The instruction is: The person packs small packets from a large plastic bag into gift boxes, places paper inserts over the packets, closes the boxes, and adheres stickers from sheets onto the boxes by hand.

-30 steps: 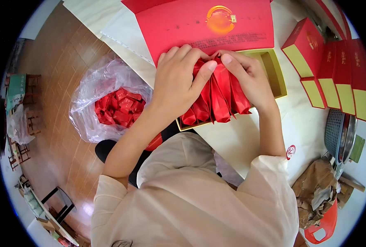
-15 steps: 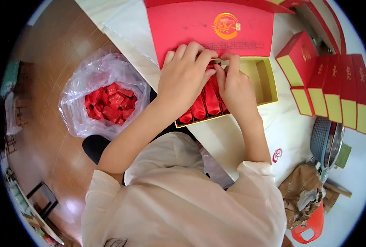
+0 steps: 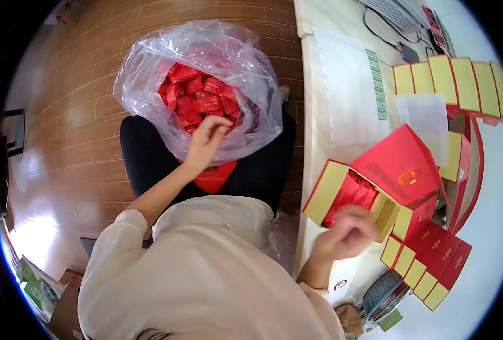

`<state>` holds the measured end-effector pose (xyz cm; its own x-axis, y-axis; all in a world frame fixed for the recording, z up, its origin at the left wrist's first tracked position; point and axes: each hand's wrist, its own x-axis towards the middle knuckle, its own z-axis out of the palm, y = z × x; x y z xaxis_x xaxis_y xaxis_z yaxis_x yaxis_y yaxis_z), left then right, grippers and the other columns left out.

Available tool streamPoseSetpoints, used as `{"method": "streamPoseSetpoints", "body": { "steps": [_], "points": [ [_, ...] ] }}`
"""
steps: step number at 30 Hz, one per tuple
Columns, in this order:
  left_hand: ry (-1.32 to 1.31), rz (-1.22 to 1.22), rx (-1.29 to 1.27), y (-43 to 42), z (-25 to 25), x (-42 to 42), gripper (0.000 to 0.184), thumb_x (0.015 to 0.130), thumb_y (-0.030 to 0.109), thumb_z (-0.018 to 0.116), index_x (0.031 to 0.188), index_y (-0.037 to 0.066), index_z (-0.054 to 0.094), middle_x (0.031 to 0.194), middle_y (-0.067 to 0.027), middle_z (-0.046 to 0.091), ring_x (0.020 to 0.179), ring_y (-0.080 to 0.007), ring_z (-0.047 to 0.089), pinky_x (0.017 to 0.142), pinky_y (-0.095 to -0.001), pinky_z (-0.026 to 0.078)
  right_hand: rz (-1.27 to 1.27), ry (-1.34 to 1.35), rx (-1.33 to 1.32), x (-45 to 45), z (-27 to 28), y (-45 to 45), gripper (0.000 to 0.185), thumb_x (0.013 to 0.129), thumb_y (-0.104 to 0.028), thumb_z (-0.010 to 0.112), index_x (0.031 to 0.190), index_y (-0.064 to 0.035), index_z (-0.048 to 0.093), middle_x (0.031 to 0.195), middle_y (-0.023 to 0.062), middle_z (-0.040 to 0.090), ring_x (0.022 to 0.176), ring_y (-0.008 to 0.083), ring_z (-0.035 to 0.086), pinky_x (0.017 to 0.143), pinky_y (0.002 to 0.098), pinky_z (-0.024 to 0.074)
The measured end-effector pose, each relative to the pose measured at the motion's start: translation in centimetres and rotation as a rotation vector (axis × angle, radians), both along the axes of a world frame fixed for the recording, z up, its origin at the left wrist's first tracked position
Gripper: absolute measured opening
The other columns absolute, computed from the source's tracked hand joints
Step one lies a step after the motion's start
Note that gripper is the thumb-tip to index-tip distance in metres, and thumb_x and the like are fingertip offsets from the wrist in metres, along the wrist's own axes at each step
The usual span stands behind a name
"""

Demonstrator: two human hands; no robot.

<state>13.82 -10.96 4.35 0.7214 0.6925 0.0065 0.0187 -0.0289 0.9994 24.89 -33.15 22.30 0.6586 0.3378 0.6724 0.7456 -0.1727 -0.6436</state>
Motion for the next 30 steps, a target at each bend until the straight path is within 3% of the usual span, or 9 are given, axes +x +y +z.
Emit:
{"method": "streamPoseSetpoints", "body": {
  "steps": [3,7,11,15,17,21,23,28,30],
  "points": [
    [0.085,0.190,-0.114,3.9,-3.6,-5.0,0.012,0.092,0.004,0.052,0.101,0.003,0.060,0.090,-0.0035,0.060,0.085,-0.0117,0.055,0.077,-0.0238,0.044,0.371,0.061,-0.324,-3.2,-1.5,6.0,0.007,0.085,-0.003,0.060,0.086,-0.0036,0.052,0.070,0.0087,0.055,0.058,0.0150,0.050,0.050,0.0245,0.0387],
    [0.037,0.398,-0.253,8.1,-7.9,-8.5,0.012,0.094,0.006,0.051,0.101,0.004,0.060,0.088,0.0003,0.058,0.075,-0.0059,0.051,0.069,-0.0199,0.042,0.332,0.458,-0.563,-5.4,-8.5,13.3,0.010,0.085,-0.005,0.062,0.091,-0.0017,0.055,0.072,0.0084,0.057,0.059,0.0147,0.054,0.055,0.0261,0.0447],
    [-0.068,0.522,-0.413,12.4,-9.3,-8.3,0.015,0.094,0.008,0.050,0.108,0.005,0.057,0.089,-0.0006,0.058,0.076,-0.0077,0.052,0.068,-0.0206,0.044,0.473,0.526,-0.705,-4.8,-18.7,21.5,0.018,0.093,-0.014,0.056,0.105,-0.0015,0.052,0.086,0.0051,0.059,0.070,0.0117,0.055,0.064,0.0243,0.0460],
    [-0.101,0.649,-0.555,16.4,-10.7,-8.5,0.018,0.095,0.011,0.050,0.110,0.004,0.055,0.090,-0.0008,0.059,0.074,-0.0066,0.051,0.065,-0.0197,0.043,0.503,1.183,-0.870,-3.8,-27.7,30.3,0.038,0.087,-0.020,0.064,0.116,-0.0009,0.048,0.088,0.0094,0.062,0.081,0.0192,0.061,0.076,0.0323,0.0485],
    [-0.128,0.733,-0.832,17.8,-10.5,-9.1,0.019,0.095,0.014,0.049,0.110,0.005,0.056,0.091,-0.0008,0.060,0.073,-0.0061,0.051,0.065,-0.0198,0.042,0.521,0.950,-0.975,-2.6,-34.2,33.8,0.054,0.081,-0.028,0.070,0.120,0.0007,0.046,0.097,0.0140,0.063,0.088,0.0235,0.062,0.080,0.0340,0.0486],
    [-0.139,0.692,-0.964,18.5,-10.2,-8.9,0.019,0.095,0.017,0.048,0.110,0.008,0.059,0.089,0.0030,0.059,0.075,-0.0045,0.051,0.069,-0.0190,0.040,0.398,0.922,-1.119,-1.6,-42.1,41.0,0.076,0.070,-0.035,0.077,0.125,0.0063,0.042,0.119,0.0238,0.055,0.109,0.0313,0.055,0.093,0.0372,0.0433],
    [-0.150,0.684,-0.973,18.5,-10.6,-8.7,0.020,0.096,0.018,0.048,0.109,0.009,0.060,0.088,0.0037,0.059,0.075,-0.0042,0.051,0.069,-0.0191,0.040,0.330,0.770,-1.213,-1.9,-45.2,42.8,0.086,0.074,-0.031,0.075,0.137,0.0058,0.030,0.110,0.0182,0.058,0.078,0.0170,0.059,0.062,0.0315,0.0506],
    [-0.110,0.639,-1.042,19.1,-9.9,-9.0,0.020,0.096,0.021,0.047,0.108,0.010,0.060,0.090,0.0046,0.058,0.076,-0.0034,0.050,0.069,-0.0188,0.039,0.341,1.130,-1.049,-3.9,-45.7,44.4,0.055,0.071,-0.021,0.077,0.112,0.0046,0.051,0.090,0.0109,0.058,0.076,0.0194,0.057,0.062,0.0347,0.0478],
    [-0.106,0.646,-1.050,19.2,-9.9,-9.0,0.021,0.095,0.021,0.047,0.108,0.010,0.060,0.091,0.0046,0.058,0.076,-0.0031,0.050,0.069,-0.0187,0.039,0.376,1.238,-1.108,-3.9,-44.5,44.8,0.071,0.069,-0.023,0.078,0.122,0.0052,0.042,0.108,0.0165,0.054,0.091,0.0233,0.056,0.070,0.0347,0.0489]
  ]
}}
